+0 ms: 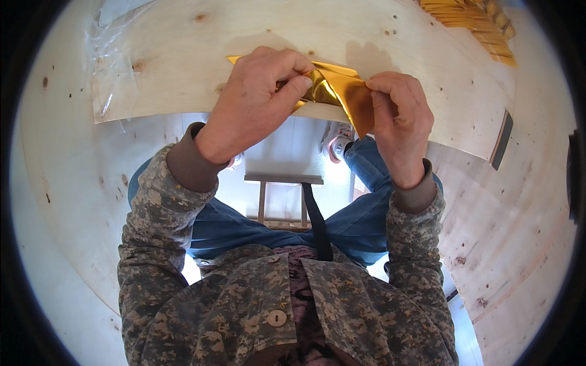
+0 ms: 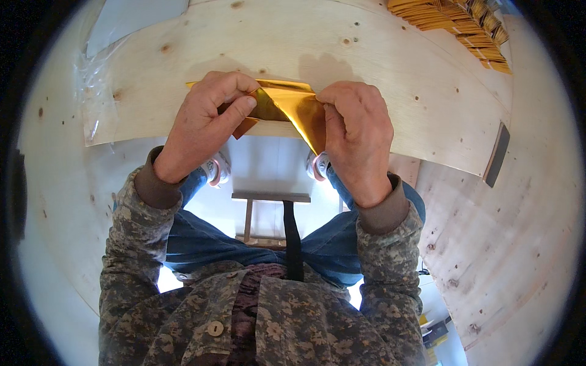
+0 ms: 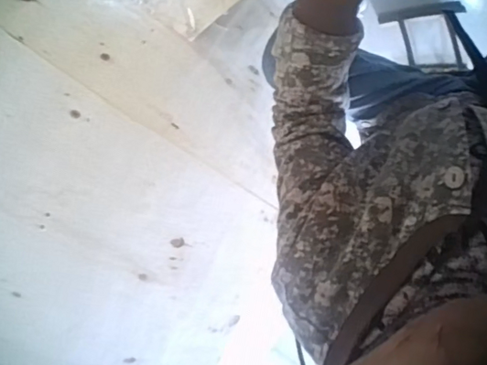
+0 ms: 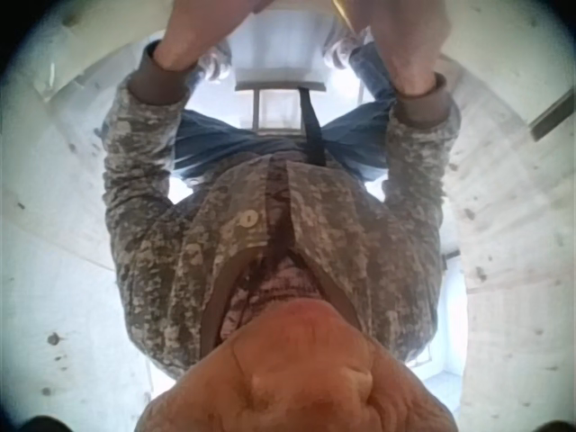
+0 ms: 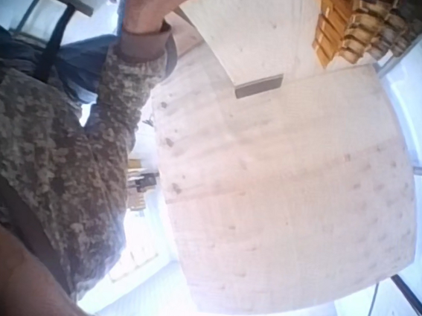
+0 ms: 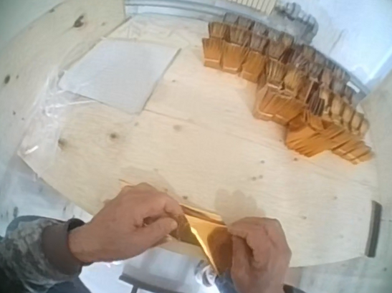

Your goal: The person folds a gold-colored sheet of paper into a triangular shape on a wooden table. They smooth the creases, fold the corners inward, and then fold the sheet in half to form a compact triangle.

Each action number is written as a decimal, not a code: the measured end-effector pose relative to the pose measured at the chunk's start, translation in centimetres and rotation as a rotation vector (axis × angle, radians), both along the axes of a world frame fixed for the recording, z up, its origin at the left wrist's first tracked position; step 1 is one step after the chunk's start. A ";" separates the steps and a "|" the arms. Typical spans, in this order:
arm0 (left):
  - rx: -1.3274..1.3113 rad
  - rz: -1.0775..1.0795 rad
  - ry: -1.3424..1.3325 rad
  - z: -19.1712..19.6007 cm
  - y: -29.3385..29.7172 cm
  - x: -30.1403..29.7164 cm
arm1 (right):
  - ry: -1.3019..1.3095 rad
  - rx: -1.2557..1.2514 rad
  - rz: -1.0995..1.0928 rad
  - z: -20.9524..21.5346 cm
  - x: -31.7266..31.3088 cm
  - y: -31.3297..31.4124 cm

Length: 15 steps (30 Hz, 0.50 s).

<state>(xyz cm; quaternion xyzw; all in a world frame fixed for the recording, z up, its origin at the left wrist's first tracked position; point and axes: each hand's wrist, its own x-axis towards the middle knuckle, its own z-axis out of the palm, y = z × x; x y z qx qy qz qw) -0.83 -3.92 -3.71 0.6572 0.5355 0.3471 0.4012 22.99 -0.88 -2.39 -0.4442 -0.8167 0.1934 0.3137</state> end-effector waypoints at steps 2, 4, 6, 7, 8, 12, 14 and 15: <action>0.033 -0.028 0.077 0.2 0.0 -0.1 | -0.035 0.061 -0.031 0.0 -0.5 -0.3; 0.016 -0.016 0.068 0.3 -0.1 0.1 | -0.058 0.111 -0.017 0.3 -0.7 -0.6; 0.017 -0.018 0.079 0.5 -0.1 0.1 | -0.085 0.133 0.039 0.4 -0.8 -0.8; 0.027 -0.026 0.093 0.5 0.0 0.1 | -0.105 0.168 0.046 0.3 -0.9 -0.8; 0.036 -0.035 0.107 0.6 0.0 0.1 | -0.131 0.197 0.052 0.2 -0.9 -0.8; -0.025 0.000 0.032 0.5 -0.3 0.3 | -0.195 0.228 0.036 -0.2 -1.1 -0.9; -0.057 -0.002 -0.017 0.4 -0.2 0.4 | -0.178 0.257 0.032 -0.4 -1.1 -0.8; -0.053 -0.019 -0.013 0.3 -0.2 0.3 | -0.168 0.272 0.030 -0.5 -1.1 -0.8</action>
